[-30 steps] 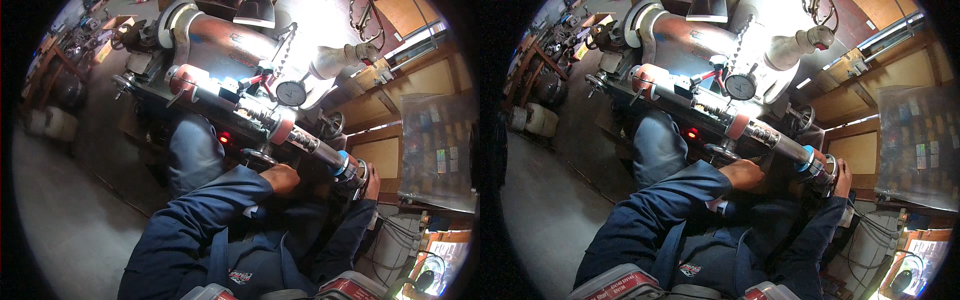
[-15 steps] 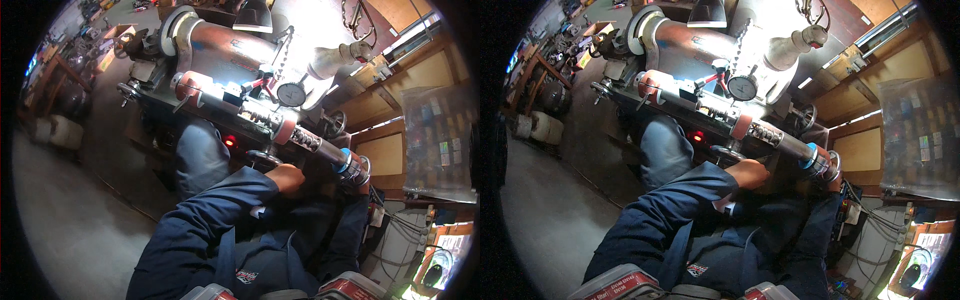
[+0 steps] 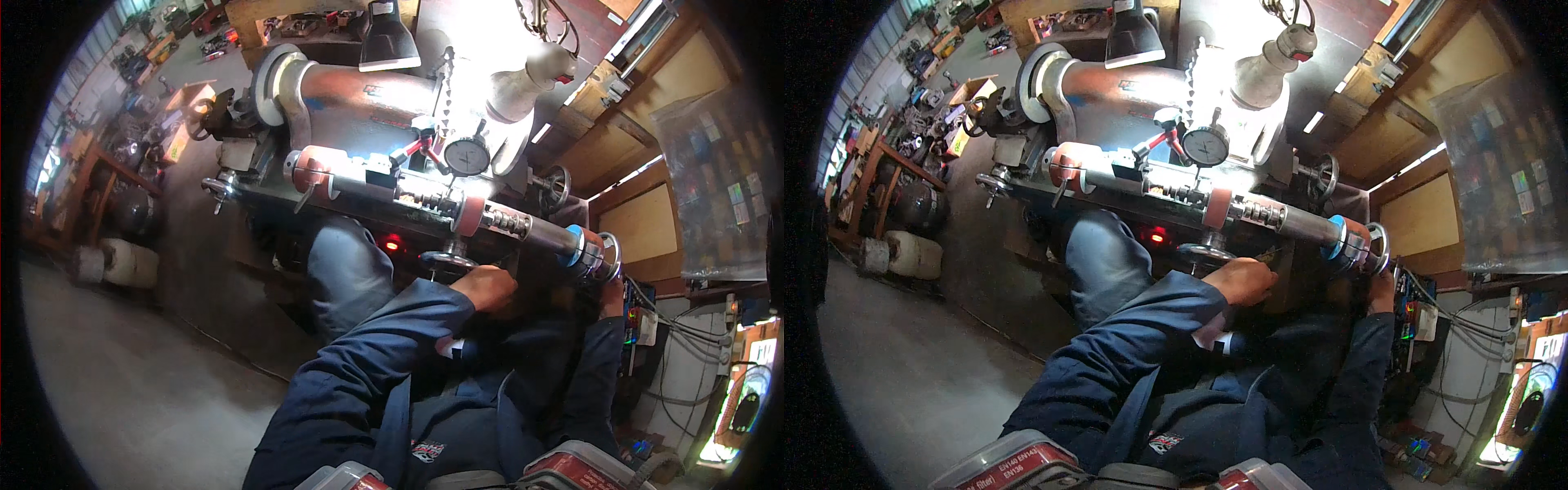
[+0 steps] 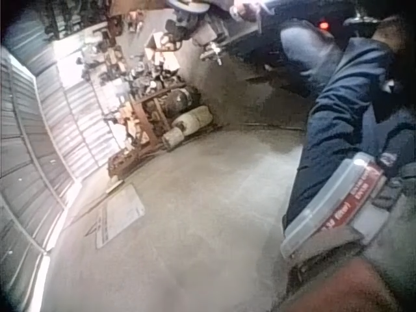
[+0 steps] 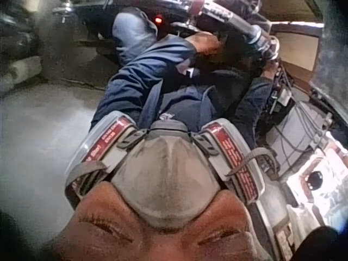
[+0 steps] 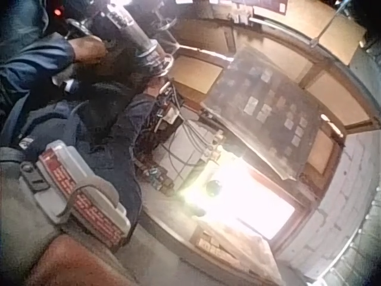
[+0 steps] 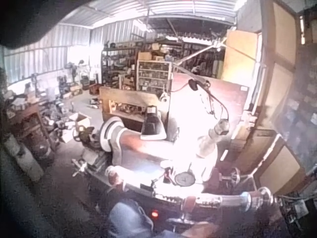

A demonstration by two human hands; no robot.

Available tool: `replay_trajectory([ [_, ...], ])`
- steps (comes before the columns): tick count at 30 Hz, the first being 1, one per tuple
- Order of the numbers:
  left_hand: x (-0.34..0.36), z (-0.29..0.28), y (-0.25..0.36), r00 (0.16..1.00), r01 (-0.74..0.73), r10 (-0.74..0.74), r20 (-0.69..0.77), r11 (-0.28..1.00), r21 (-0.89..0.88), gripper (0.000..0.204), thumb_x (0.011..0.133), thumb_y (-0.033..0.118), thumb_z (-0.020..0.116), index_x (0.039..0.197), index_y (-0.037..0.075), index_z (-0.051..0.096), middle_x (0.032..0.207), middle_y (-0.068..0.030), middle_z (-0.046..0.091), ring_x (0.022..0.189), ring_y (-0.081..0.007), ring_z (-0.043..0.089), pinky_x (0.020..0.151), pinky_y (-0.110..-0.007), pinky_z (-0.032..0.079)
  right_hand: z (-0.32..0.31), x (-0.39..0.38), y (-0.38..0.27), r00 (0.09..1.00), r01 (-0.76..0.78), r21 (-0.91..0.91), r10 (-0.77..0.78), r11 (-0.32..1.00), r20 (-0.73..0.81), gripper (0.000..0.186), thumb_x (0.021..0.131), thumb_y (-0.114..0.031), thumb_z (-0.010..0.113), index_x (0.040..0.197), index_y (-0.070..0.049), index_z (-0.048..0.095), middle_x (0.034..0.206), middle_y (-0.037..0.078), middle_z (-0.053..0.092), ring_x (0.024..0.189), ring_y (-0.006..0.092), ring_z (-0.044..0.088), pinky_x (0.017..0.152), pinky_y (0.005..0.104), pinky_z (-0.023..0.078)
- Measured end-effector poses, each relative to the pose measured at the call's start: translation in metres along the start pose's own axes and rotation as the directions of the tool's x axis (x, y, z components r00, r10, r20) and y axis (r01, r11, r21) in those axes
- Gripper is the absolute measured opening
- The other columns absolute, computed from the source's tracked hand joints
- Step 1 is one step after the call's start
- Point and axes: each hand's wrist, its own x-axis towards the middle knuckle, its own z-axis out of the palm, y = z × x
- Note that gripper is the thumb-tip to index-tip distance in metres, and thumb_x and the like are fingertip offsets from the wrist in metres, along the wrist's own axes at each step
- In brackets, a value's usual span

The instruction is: Using a lathe and dial indicator to precisely measure and machine a cylindrical part.

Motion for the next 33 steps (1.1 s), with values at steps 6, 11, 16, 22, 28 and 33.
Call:
replay_trajectory([
  [6,0.002,-0.002,0.003,0.999,0.019,-0.019,0.044,1.000,-0.009,0.022,0.086,0.024,0.064,0.096,0.004,0.068,0.089,-0.0194,0.070,0.090,-0.0381,0.068,0.080,-0.049,0.054,0.007,-0.007,0.004,0.979,-0.103,0.094,0.117,0.990,-0.169,0.030,0.099,-0.012,0.055,0.126,-0.001,0.061,0.112,0.008,0.068,0.099,0.0168,0.063,0.088,0.0311,0.049],
  [11,-0.002,0.006,-0.003,1.000,0.017,-0.017,-0.010,1.000,-0.011,0.019,0.082,0.021,0.064,0.089,0.004,0.069,0.087,-0.0199,0.070,0.089,-0.0383,0.068,0.079,-0.048,0.054,0.027,-0.031,-0.044,0.983,0.086,0.099,-0.068,0.991,-0.169,0.033,0.101,-0.014,0.054,0.131,0.001,0.057,0.119,0.009,0.065,0.104,0.0155,0.060,0.091,0.0294,0.046],
  [16,-0.001,0.007,-0.002,0.994,-0.027,0.023,-0.107,0.999,-0.032,0.015,0.079,0.017,0.065,0.082,0.003,0.070,0.085,-0.0199,0.069,0.087,-0.0382,0.068,0.077,-0.047,0.055,0.029,-0.041,-0.037,0.971,0.108,0.245,-0.050,0.963,-0.234,0.036,0.101,-0.013,0.055,0.135,0.001,0.054,0.121,0.008,0.064,0.105,0.0167,0.060,0.092,0.0299,0.046],
  [22,-0.001,0.004,-0.002,0.997,-0.052,0.050,-0.052,0.998,-0.031,0.022,0.086,0.023,0.063,0.096,0.004,0.067,0.089,-0.0196,0.070,0.091,-0.0379,0.068,0.081,-0.048,0.053,0.022,-0.038,-0.032,0.952,0.064,-0.074,-0.083,0.995,-0.294,0.036,0.099,-0.017,0.060,0.129,0.003,0.058,0.118,0.012,0.066,0.105,0.0199,0.061,0.094,0.0315,0.045],
  [28,0.002,-0.003,0.003,0.994,0.043,-0.047,0.098,0.998,0.046,0.024,0.087,0.025,0.061,0.096,0.004,0.068,0.090,-0.0194,0.070,0.091,-0.0381,0.068,0.081,-0.048,0.053,0.010,-0.047,-0.076,0.944,0.028,-0.334,-0.135,0.942,-0.301,0.033,0.099,-0.026,0.061,0.115,0.003,0.065,0.104,0.011,0.069,0.097,0.0185,0.060,0.089,0.0321,0.045],
  [33,0.005,0.000,0.006,0.995,0.040,-0.043,0.089,0.998,0.043,0.024,0.087,0.024,0.060,0.096,0.004,0.069,0.091,-0.0184,0.071,0.091,-0.0372,0.069,0.080,-0.048,0.054,0.001,-0.032,-0.090,0.929,0.100,-0.081,-0.122,0.992,-0.351,0.027,0.101,-0.023,0.059,0.107,0.002,0.066,0.099,0.005,0.067,0.092,0.0121,0.056,0.086,0.0276,0.045],
])
